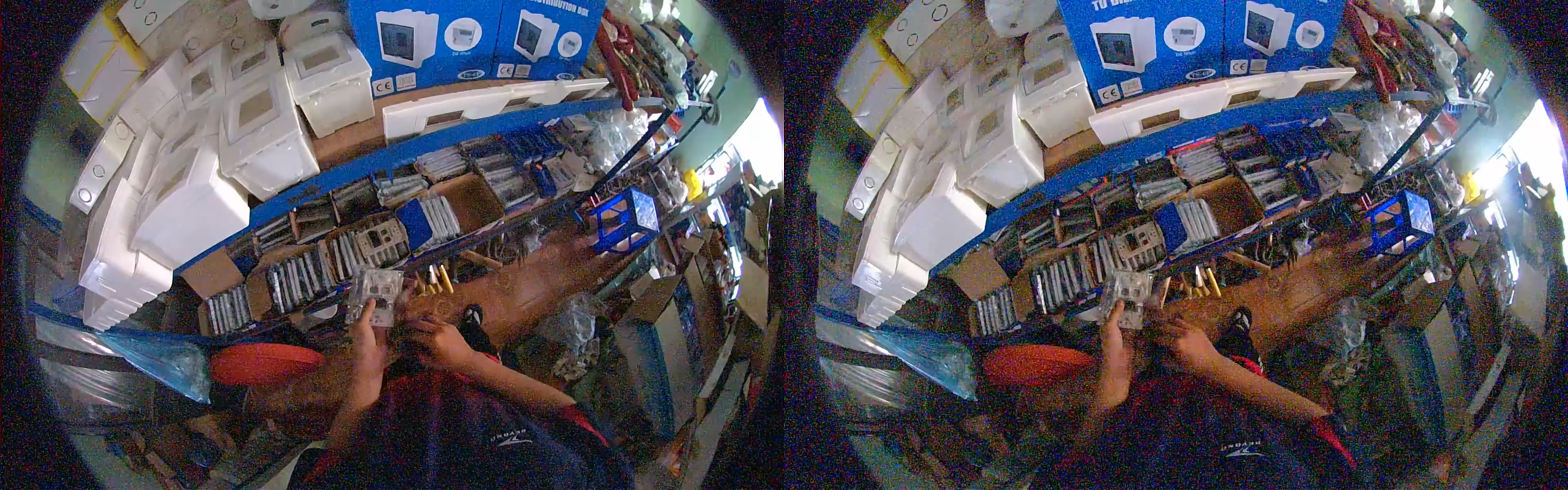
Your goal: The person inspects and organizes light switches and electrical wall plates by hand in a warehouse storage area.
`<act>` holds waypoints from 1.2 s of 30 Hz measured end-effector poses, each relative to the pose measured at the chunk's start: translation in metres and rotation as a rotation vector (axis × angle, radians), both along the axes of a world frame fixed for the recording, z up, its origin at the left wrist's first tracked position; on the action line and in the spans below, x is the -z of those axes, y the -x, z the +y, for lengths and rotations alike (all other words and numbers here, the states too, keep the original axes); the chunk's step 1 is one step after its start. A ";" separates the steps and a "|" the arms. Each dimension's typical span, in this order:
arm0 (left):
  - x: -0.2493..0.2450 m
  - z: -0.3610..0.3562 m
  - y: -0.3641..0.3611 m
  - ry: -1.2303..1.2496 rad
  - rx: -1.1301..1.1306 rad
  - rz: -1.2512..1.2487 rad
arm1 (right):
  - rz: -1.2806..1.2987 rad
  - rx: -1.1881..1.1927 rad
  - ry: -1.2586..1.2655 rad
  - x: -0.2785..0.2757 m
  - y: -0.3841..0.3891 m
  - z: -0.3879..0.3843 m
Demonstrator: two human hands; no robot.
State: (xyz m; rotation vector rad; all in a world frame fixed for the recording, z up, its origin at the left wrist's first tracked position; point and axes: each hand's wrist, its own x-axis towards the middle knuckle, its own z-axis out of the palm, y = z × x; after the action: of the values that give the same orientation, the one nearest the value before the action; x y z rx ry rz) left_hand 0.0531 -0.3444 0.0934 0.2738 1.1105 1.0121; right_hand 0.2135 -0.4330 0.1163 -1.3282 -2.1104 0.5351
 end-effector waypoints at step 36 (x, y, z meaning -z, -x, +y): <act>0.016 0.115 -0.051 -0.523 1.227 0.111 | 0.998 0.593 0.662 0.036 -0.076 0.017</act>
State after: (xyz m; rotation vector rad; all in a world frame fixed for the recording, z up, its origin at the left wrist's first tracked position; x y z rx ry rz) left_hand 0.1045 -0.2298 0.0770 1.2619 0.5419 0.1395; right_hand 0.2897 -0.4164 0.0802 -1.4655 -0.6979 1.3339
